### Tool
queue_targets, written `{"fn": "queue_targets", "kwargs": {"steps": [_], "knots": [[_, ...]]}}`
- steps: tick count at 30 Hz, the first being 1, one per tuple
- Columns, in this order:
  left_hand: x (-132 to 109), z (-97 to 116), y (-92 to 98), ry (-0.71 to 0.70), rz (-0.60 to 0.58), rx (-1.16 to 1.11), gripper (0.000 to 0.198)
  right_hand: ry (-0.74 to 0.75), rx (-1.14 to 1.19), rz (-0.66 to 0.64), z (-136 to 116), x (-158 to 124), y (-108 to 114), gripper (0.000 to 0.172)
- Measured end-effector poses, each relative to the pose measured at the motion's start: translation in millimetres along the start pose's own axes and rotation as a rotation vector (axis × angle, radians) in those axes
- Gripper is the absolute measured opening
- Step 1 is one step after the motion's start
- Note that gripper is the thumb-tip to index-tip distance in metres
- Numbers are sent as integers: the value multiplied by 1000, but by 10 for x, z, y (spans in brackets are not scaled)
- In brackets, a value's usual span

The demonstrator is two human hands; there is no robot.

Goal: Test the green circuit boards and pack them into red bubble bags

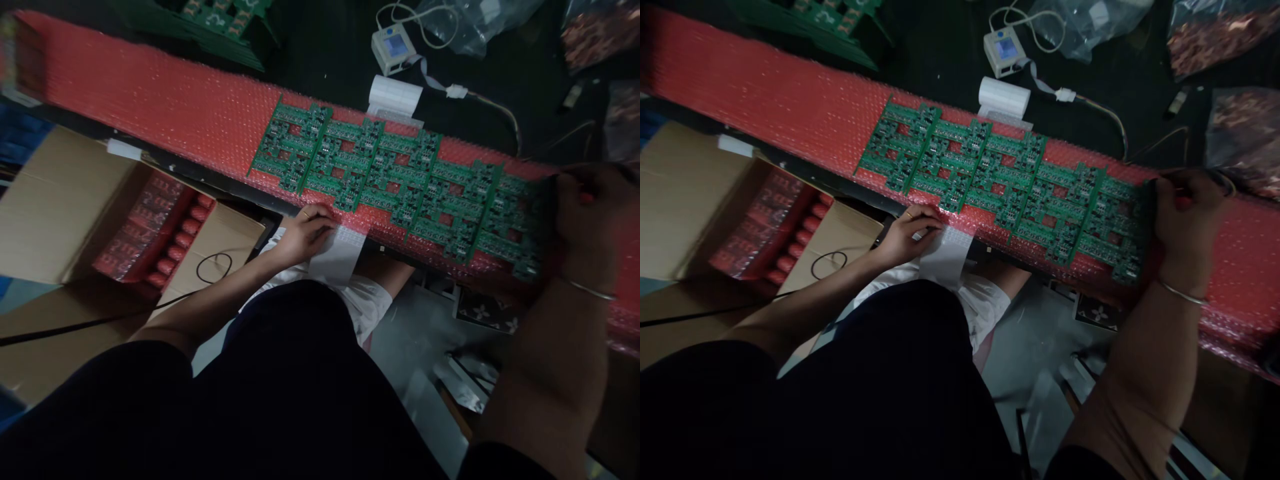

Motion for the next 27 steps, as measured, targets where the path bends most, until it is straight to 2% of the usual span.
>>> {"fn": "queue_targets", "kwargs": {"steps": [3, 7, 12, 18, 22, 27], "knots": [[6, 15, -16, 22, -7, 43, 9, -52, -16, -30, -52, 18, 9, 18], [10, 30, -39, 18, -23, 113, 9, -137, -56, -56, -168, 47, 29, 4], [-4, 24, -60, 16, -26, 118, 9, -219, -143, -73, -192, 59, 12, 15], [-36, 21, -62, 46, -14, 88, 11, -214, -210, -125, -139, 55, -10, 15], [-35, 23, -54, 55, -11, 70, 9, -216, -197, -92, -145, 46, 24, 14], [-23, 63, 27, 131, -40, -44, 10, -149, -137, 56, -20, -23, 64, 15]]}}
Point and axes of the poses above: each hand's wrist, its own x-axis towards the middle knuckle, its own y-axis out of the back of the hand, z = x × y, the point moved 4 cm from there along x, towards the middle knuckle, and after that the axes turned 12 degrees about y, right-handed, at the moved point
